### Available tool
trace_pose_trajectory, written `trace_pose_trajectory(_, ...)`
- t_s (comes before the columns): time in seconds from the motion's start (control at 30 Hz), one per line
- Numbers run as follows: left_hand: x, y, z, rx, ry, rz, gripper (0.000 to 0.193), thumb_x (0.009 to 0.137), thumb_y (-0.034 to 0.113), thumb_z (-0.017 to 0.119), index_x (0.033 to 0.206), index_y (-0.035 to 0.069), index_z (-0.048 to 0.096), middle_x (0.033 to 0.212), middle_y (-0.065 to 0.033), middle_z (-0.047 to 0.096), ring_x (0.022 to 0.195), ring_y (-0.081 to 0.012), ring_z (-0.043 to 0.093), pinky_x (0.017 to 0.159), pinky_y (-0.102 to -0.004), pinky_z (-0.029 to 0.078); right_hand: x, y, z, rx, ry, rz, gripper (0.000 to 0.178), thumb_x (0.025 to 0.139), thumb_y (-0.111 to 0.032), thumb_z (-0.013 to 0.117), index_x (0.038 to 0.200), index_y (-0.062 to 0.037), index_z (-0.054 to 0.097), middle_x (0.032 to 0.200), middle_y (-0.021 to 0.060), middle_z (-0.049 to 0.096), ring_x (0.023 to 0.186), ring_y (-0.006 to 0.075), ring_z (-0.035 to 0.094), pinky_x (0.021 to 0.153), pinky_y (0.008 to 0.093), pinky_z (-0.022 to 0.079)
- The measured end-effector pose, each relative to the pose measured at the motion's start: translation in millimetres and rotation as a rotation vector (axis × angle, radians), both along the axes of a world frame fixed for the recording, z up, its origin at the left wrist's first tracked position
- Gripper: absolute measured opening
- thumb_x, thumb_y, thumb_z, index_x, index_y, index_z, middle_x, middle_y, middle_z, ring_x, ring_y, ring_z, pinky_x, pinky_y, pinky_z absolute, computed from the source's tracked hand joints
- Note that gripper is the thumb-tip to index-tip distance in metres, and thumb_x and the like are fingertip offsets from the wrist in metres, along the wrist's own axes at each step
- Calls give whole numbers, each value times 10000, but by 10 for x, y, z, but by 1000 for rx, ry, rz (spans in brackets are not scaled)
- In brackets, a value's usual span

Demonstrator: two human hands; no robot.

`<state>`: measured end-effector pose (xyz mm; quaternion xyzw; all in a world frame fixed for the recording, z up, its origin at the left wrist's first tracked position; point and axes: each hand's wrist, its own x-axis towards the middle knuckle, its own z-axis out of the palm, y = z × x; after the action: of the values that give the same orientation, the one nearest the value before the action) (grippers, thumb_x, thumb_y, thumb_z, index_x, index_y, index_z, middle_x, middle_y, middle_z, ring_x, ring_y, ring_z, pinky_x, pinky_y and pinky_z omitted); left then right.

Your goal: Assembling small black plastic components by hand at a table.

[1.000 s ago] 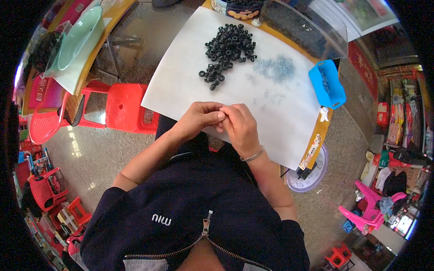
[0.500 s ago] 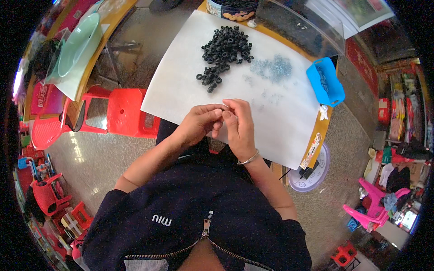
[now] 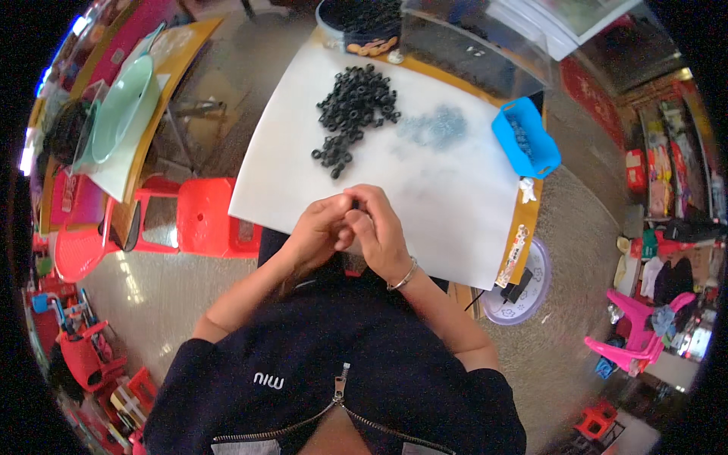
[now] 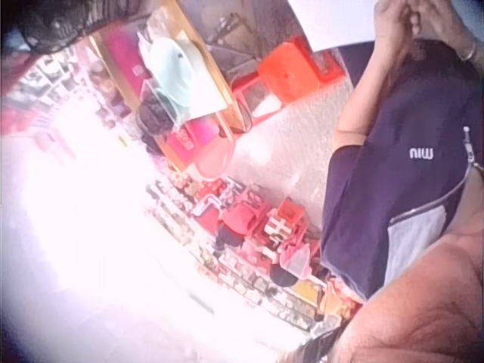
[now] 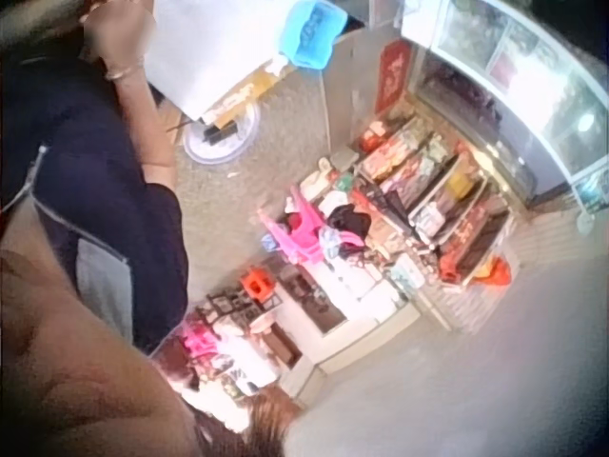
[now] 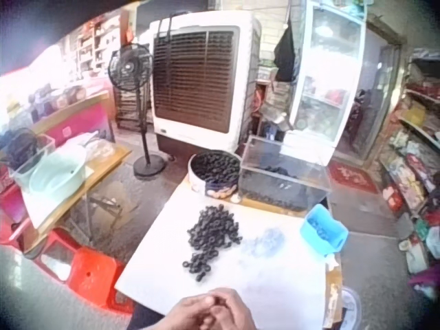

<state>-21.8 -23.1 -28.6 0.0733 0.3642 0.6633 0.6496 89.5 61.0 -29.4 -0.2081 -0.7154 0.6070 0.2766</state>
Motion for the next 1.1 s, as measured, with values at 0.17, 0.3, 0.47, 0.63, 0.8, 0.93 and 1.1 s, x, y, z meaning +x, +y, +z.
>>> trace_pose_trajectory(0.17, -4, 69, -224, 14, 89, -115, 403, 901, 407, 552, 1010, 20, 576, 713, 0, 492, 546, -85, 395, 458, -214, 296, 132, 316, 72, 389, -67, 0, 146, 803, -73, 597, 940, -24, 620, 983, 88, 562, 834, 192, 565, 729, 290, 466)
trace_pose_trajectory(0.3, 10, 168, 0, -23, 146, -71, 378, 928, 367, 513, 1074, 23, 564, 768, 9, 501, 588, -74, 409, 491, -207, 310, 83, 965, 216, 457, -95, -243, 155, 814, -89, 616, 957, -30, 629, 902, 73, 594, 762, 162, 574, 698, 283, 468)
trace_pose_trajectory(0.47, -10, 127, -35, -114, 166, -128, 311, 947, 297, 485, 1084, 29, 563, 789, 27, 500, 617, -57, 418, 525, -196, 326, -262, 2513, 755, 859, -97, -670, 215, 796, -193, 647, 966, -64, 666, 810, 115, 639, 749, 255, 608, 682, 358, 474)
trace_pose_trajectory(0.63, -14, 104, -87, -173, 193, -91, 282, 938, 248, 495, 1082, 16, 565, 782, 31, 479, 641, -59, 432, 561, -193, 353, -374, 3096, 813, 1349, -228, -804, 238, 797, -180, 645, 1005, -65, 659, 900, 108, 636, 776, 250, 601, 709, 345, 472)
trace_pose_trajectory(0.8, -51, 48, -149, -207, 176, -67, 235, 939, 218, 497, 1053, 27, 572, 772, 33, 483, 635, -51, 439, 546, -179, 356, -359, 1572, 350, 729, -161, -293, 119, 771, -87, 662, 876, -37, 635, 825, 79, 599, 764, 207, 576, 719, 302, 458)
trace_pose_trajectory(0.93, -34, 25, -178, -191, 165, -67, 217, 938, 214, 494, 1041, 41, 574, 766, 38, 489, 620, -47, 446, 527, -172, 351, -362, 780, -128, 619, -154, -127, 111, 727, -87, 647, 834, -67, 626, 812, 84, 585, 820, 276, 541, 750, 378, 435)
trace_pose_trajectory(1.1, -57, -9, -178, -171, 148, -32, 206, 943, 198, 485, 1039, 39, 573, 763, 37, 492, 613, -47, 447, 522, -172, 352, -554, 658, -381, 738, -252, -111, 164, 726, -87, 616, 890, -79, 619, 884, 70, 561, 882, 272, 503, 800, 378, 403)
